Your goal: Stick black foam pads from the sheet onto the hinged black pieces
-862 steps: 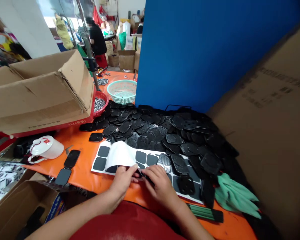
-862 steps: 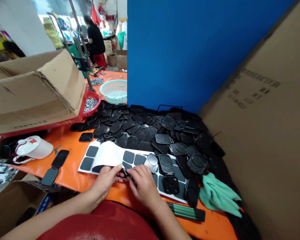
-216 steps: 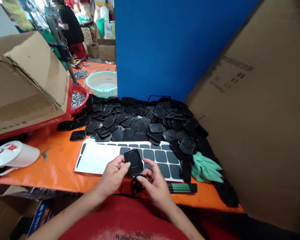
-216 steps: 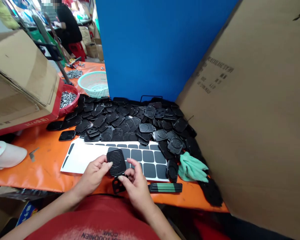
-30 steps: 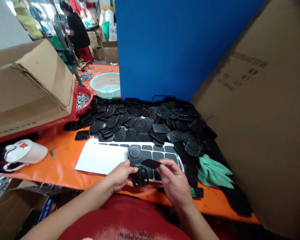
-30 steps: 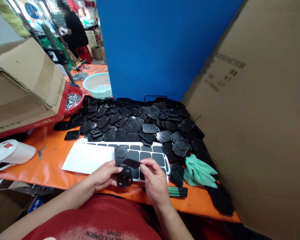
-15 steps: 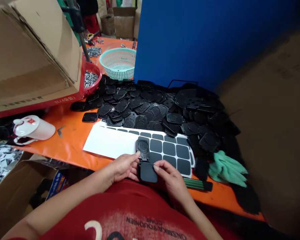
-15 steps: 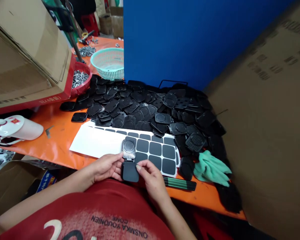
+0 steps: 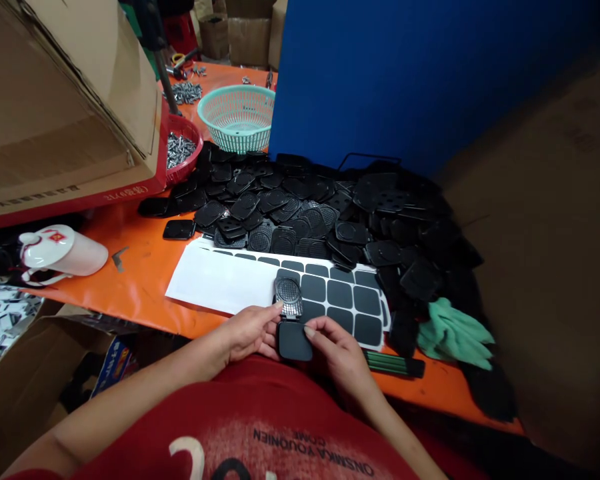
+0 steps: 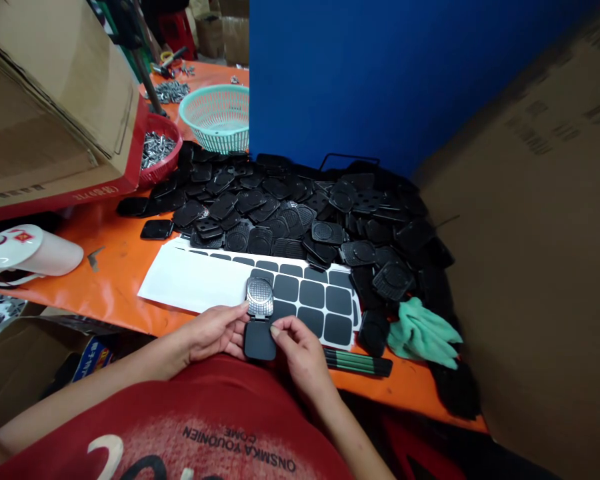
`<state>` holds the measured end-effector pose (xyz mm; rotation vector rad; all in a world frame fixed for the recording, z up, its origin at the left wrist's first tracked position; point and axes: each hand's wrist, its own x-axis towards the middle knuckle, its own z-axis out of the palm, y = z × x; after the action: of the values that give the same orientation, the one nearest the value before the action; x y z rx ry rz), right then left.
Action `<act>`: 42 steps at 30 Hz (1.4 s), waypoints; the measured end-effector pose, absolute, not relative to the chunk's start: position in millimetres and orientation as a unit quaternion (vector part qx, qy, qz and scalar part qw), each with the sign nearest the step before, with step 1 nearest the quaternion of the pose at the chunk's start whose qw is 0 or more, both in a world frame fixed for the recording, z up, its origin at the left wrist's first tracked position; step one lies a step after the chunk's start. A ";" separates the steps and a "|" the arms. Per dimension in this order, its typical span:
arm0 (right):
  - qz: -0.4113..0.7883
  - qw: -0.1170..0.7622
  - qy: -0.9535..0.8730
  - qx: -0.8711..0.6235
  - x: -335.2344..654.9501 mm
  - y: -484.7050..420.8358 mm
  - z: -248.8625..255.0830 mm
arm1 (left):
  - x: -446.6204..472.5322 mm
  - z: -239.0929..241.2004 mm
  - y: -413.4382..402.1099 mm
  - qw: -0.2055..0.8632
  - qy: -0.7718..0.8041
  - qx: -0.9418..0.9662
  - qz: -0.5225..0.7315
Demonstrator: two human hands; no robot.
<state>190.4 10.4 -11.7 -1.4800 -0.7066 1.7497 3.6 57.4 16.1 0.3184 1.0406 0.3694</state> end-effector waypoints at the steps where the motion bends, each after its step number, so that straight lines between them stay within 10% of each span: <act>1: 0.678 0.361 -0.279 -0.576 190.6 10.4 -11.6 | 4.0 16.6 57.4 0.838 0.495 0.151 0.174; 42: 0.616 0.334 -0.359 -0.616 186.3 8.6 -4.5 | 2.9 17.5 55.8 0.842 0.487 0.170 0.159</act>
<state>186.3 8.6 -4.5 -1.6095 -0.9379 1.6089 2.9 55.8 17.5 0.3586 1.0300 0.3357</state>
